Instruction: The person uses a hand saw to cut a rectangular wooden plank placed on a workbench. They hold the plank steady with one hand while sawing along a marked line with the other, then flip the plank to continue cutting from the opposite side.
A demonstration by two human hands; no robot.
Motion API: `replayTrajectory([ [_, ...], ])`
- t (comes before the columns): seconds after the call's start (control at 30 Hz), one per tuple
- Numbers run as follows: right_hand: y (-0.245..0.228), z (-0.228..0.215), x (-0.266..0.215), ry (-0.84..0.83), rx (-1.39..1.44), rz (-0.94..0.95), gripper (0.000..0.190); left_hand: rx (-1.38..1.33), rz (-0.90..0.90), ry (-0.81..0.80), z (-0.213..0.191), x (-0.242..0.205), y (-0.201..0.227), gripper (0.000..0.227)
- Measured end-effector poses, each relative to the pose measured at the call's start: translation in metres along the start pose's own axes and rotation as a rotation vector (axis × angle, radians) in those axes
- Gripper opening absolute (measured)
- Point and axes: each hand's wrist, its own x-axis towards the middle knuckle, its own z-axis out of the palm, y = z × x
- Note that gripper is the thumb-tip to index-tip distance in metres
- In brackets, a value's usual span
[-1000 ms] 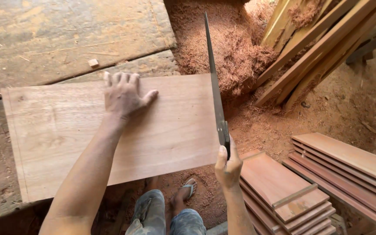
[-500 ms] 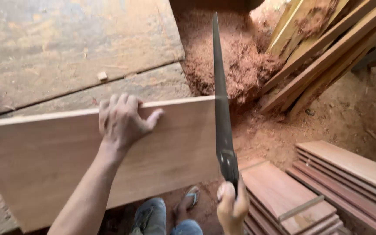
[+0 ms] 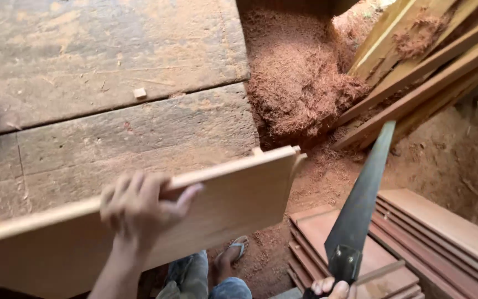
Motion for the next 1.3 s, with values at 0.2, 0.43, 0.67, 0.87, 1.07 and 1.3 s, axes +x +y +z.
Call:
replayTrajectory([
  [0.2,0.027,0.011,-0.019,0.131,-0.146,0.083,0.046,-0.012,-0.124,-0.221,0.054,0.042,-0.029,0.057],
  [0.43,0.011,-0.007,-0.014,0.605,-0.568,0.058,0.033,0.053,-0.386,-0.488,0.070,0.075,-0.060,0.059],
  [0.67,0.081,0.175,0.077,0.822,-0.801,-0.049,0.036,-0.063,-0.398,-0.446,0.070,0.078,-0.068,0.059],
  [0.87,0.100,0.217,0.113,0.589,-0.756,-0.074,0.034,-0.155,-0.340,-0.599,0.074,0.073,-0.060,0.057],
  [1.07,0.105,0.295,0.178,0.694,-1.110,0.055,0.048,-0.115,-0.340,-0.610,0.067,0.073,-0.074,0.059],
  [1.3,0.124,0.320,0.214,0.562,-1.342,0.032,0.060,-0.014,-0.316,-0.647,0.070,0.093,-0.095,0.063],
])
